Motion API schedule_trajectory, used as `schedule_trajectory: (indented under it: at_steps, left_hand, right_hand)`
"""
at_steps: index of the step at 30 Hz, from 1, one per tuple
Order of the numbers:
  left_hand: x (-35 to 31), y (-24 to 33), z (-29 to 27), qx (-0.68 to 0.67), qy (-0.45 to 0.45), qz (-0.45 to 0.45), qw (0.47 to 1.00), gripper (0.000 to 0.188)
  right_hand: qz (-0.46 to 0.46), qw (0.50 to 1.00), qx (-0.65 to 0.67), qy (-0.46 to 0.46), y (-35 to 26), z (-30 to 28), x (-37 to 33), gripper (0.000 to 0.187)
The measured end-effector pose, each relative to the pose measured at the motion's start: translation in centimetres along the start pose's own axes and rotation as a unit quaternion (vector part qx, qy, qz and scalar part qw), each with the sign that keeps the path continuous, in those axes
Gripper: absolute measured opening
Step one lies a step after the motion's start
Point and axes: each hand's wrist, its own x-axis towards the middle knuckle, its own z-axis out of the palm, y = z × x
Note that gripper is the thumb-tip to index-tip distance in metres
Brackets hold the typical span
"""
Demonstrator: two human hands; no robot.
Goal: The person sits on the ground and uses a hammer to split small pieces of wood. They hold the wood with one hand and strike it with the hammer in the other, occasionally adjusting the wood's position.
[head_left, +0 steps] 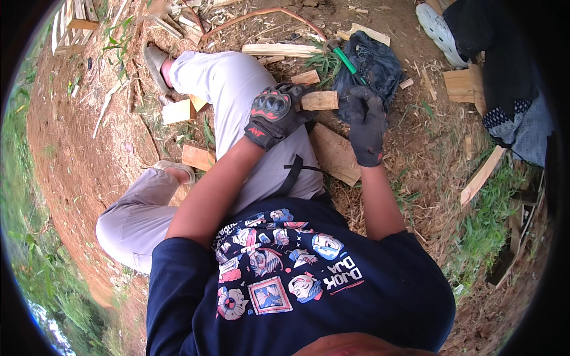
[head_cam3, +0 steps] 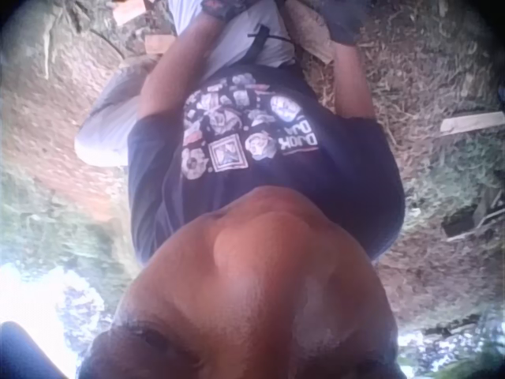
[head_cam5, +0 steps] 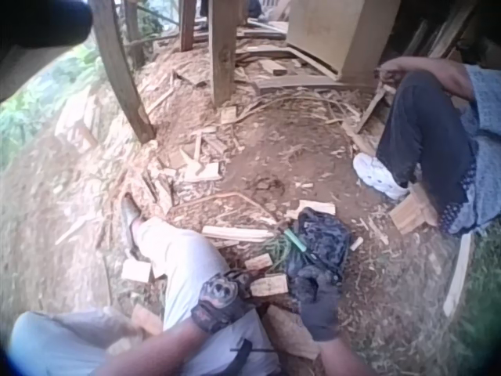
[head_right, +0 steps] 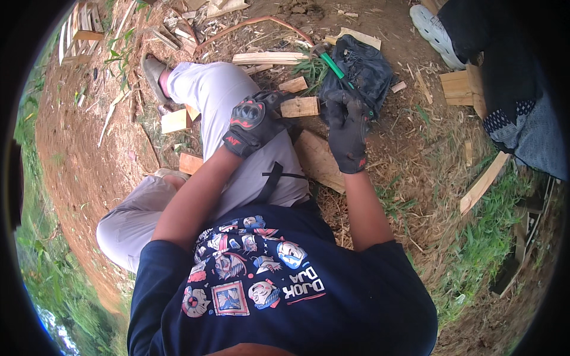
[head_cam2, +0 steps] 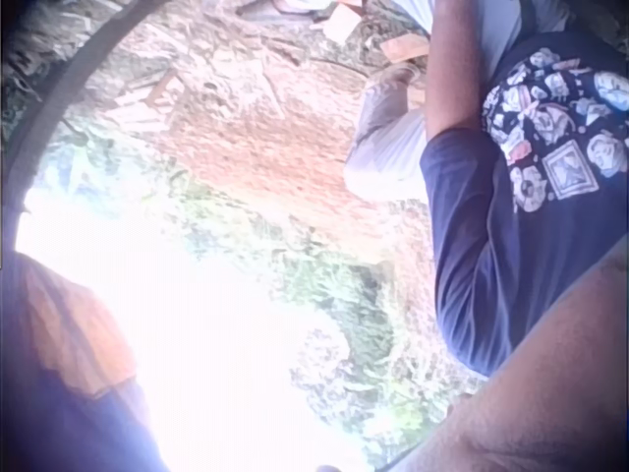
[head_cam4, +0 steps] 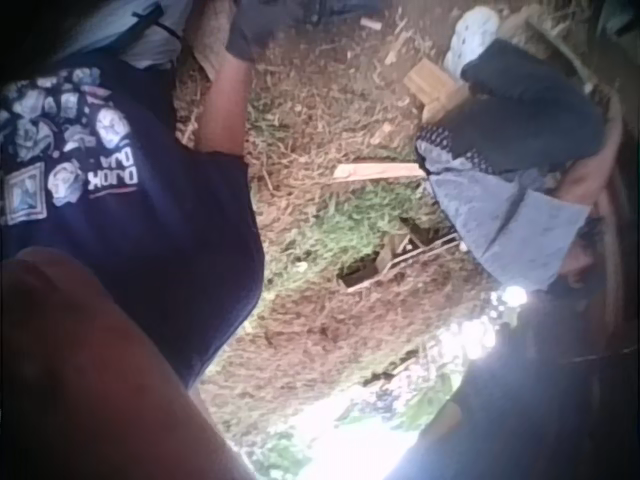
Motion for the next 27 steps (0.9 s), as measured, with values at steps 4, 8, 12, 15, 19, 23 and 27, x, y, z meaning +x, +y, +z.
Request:
schedule_trajectory:
  at_steps: [4, 8, 12, 15, 19, 23, 27]
  left_hand:
    - [0.1, 0.2, -0.4, -0.007, -0.016, -0.007, 1.0, 0.059]
    - [0.2, 0.3, -0.5, -0.009, -0.018, -0.008, 1.0, 0.058]
    - [0.2, 0.4, -0.5, -0.016, -0.019, -0.014, 1.0, 0.059]
    - [0.0, 0.2, -0.5, -0.013, -0.009, -0.007, 1.0, 0.058]
    - [0.0, -0.2, -0.1, -0.018, 0.009, 0.012, 1.0, 0.058]
    - [0.3, 0.3, -0.6, -0.019, -0.036, -0.015, 0.999, 0.058]
    - [0.1, -0.4, 0.1, -0.017, 0.012, 0.013, 1.0, 0.059]
  right_hand:
    - [0.001, 0.999, 0.027, -0.038, -2.5, -0.8, 0.6, 0.015]
    - [0.009, 0.992, 0.095, -0.082, -1.2, 0.2, 0.2, 0.014]
    - [-0.082, 0.994, -0.001, -0.073, 0.3, 0.6, 0.3, 0.016]
    - [-0.093, 0.993, -0.007, -0.078, -0.8, 0.3, 0.7, 0.017]
    - [-0.143, 0.986, -0.056, -0.067, -1.0, 0.4, 1.0, 0.014]
    - [-0.161, 0.981, -0.09, -0.06, 0.0, 0.7, 0.8, 0.013]
    - [-0.203, 0.972, -0.113, -0.036, -0.7, 0.9, 1.0, 0.014]
